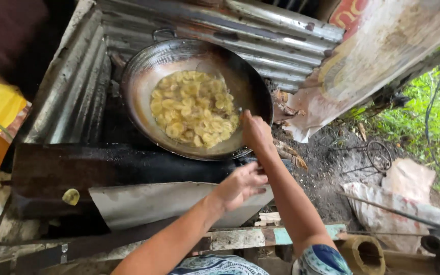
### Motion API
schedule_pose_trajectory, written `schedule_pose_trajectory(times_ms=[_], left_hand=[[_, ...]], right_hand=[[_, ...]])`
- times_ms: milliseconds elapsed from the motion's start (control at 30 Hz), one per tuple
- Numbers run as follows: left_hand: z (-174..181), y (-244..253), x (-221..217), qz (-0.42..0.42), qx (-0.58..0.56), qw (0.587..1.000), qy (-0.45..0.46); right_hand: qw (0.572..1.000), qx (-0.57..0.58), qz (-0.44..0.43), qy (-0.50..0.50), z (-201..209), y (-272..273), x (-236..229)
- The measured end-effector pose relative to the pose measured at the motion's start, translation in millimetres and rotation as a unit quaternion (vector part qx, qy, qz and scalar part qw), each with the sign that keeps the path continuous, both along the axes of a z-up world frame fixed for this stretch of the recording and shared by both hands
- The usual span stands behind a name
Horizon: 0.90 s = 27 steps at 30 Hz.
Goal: The person fries banana slices in a large wok over an open fire, stirring them with a metal skimmer. They periodically use the skimmer to lift and drain the cooked chips before setting them aside.
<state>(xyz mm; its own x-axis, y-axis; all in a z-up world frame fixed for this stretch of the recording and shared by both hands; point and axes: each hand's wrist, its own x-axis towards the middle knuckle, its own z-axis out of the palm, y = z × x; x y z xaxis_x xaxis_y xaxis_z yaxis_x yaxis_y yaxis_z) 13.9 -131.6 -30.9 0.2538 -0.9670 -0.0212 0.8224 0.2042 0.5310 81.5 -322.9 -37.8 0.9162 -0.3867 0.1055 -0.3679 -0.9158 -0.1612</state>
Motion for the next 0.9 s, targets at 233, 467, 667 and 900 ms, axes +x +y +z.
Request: schedule_pose_trajectory(times_ms=[233,467,667,900], left_hand=[[15,-1,43,0.083,0.072,0.994,-0.011],[17,15,42,0.108,0.043,0.992,-0.043],[7,30,38,0.086,0.031,0.996,0.005],[-3,33,10,0.017,0.009,0.999,-0.027]], right_hand=[[0.999,-0.001,-0.029,0.017,-40,-4,77],[0.999,0.015,-0.022,0.018,-26,18,85],[0.998,0.016,0.042,0.045,-12,48,64],[0.996,0.052,0.06,0.035,-3,40,13]])
